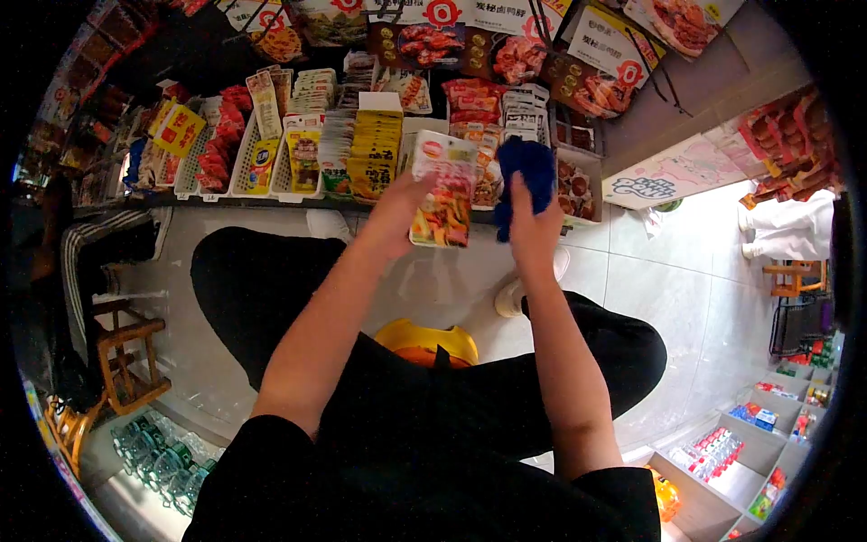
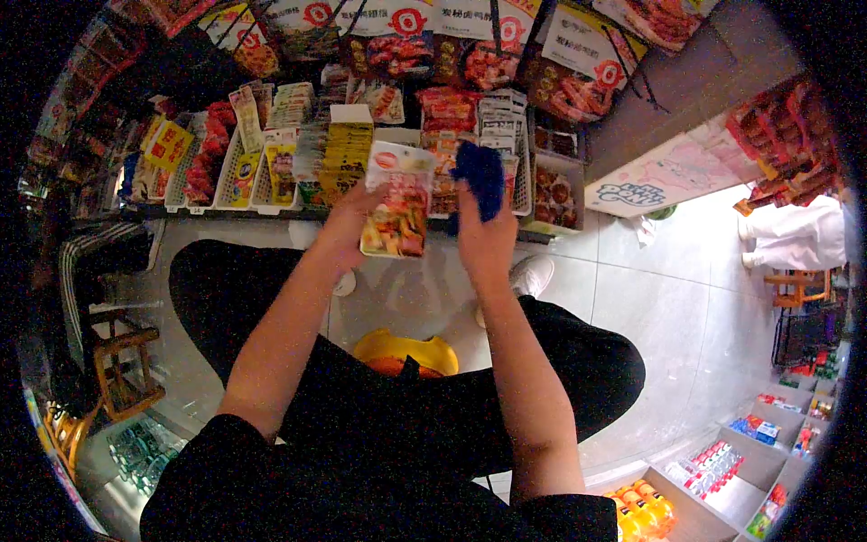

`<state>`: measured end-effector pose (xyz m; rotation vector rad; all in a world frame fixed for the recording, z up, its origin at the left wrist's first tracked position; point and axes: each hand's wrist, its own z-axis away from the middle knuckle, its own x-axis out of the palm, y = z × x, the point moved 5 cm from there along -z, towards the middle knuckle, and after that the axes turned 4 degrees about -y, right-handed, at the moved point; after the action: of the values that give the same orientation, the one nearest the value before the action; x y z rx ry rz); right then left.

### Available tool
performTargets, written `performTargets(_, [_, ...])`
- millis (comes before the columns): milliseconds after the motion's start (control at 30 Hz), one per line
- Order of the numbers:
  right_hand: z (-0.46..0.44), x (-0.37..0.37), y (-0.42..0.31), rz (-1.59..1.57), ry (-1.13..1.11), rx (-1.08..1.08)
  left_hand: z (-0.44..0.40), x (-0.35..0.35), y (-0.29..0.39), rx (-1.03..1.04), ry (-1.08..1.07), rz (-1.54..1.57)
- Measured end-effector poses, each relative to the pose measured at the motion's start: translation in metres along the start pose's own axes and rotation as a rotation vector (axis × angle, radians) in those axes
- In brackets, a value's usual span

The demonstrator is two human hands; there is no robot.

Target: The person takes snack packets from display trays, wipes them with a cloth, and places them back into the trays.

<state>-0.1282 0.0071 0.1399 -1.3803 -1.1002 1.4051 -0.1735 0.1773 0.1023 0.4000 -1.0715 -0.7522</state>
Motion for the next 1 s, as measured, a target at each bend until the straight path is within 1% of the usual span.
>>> performTargets(33, [0.003,0.007,-0.006,0.177,-0.186,0.005,0.004,0.01,-0.008,-0.081,0.022,0.059])
performTargets(67, [0.007,0.021,-0.002,0.296,-0.256,-0.137,0.004,0.018,-0.015,-0.054,-0.002,0.121])
performTargets(100, [0.018,0.037,-0.016,0.413,-0.249,-0.474,0.002,0.025,-0.022,-0.031,-0.026,0.181])
performTargets(133, [0.024,0.046,-0.01,0.394,-0.298,-0.489,0.0,0.027,-0.027,-0.009,-0.049,0.241])
performTargets(167, [0.031,0.052,-0.004,0.372,-0.349,-0.503,-0.002,0.022,-0.031,-0.033,-0.075,0.342])
performTargets(267, [0.061,0.064,0.002,0.273,-0.515,-0.565,-0.003,-0.003,-0.027,-0.055,-0.064,0.424])
performTargets(300, [0.063,0.066,0.003,0.259,-0.51,-0.595,0.006,0.004,-0.021,-0.089,0.012,0.411])
performTargets(400, [0.047,0.061,0.005,0.547,-0.462,-0.61,0.0,0.01,-0.033,-0.092,-0.091,0.506])
performTargets(433, [0.04,0.056,0.008,0.558,-0.378,-0.591,0.009,0.013,-0.033,-0.094,0.026,0.344])
performTargets(500, [0.024,0.045,0.018,0.581,-0.204,-0.557,0.01,0.016,-0.048,-0.204,-0.113,0.231])
performTargets(533, [0.019,0.042,0.029,0.517,-0.201,-0.512,0.007,0.015,-0.056,-0.259,-0.185,0.17])
performTargets(567, [0.014,0.038,0.041,0.453,-0.196,-0.468,0.001,0.008,-0.07,-0.378,-0.233,0.225])
performTargets(600, [0.01,0.034,0.048,0.389,-0.19,-0.424,0.003,0.012,-0.067,-0.335,-0.132,0.117])
performTargets(633, [0.01,0.03,0.047,0.379,-0.11,-0.396,0.011,0.02,-0.061,-0.291,-0.03,0.011])
performTargets(667, [0.007,0.028,0.047,0.38,-0.138,-0.293,0.016,0.024,-0.058,-0.245,0.072,-0.094])
performTargets(733, [-0.001,0.022,0.049,0.375,-0.192,-0.088,0.006,0.018,-0.068,-0.233,-0.016,-0.096])
performTargets(767, [-0.008,0.015,0.055,0.388,-0.126,-0.03,0.001,0.014,-0.073,-0.229,-0.06,-0.1])
performTargets(833, [-0.031,-0.003,0.079,0.406,0.009,0.085,0.004,0.02,-0.068,-0.222,-0.006,-0.192])
performTargets(867, [-0.045,-0.014,0.108,0.406,0.028,0.183,0.005,0.023,-0.065,-0.218,0.02,-0.241])
performTargets(933, [-0.059,-0.038,0.115,0.238,0.178,0.07,0.002,0.032,-0.059,-0.182,0.012,-0.24])
performTargets(1000, [-0.075,-0.06,0.118,0.337,0.274,0.036,-0.003,0.035,-0.059,-0.14,0.012,-0.253])
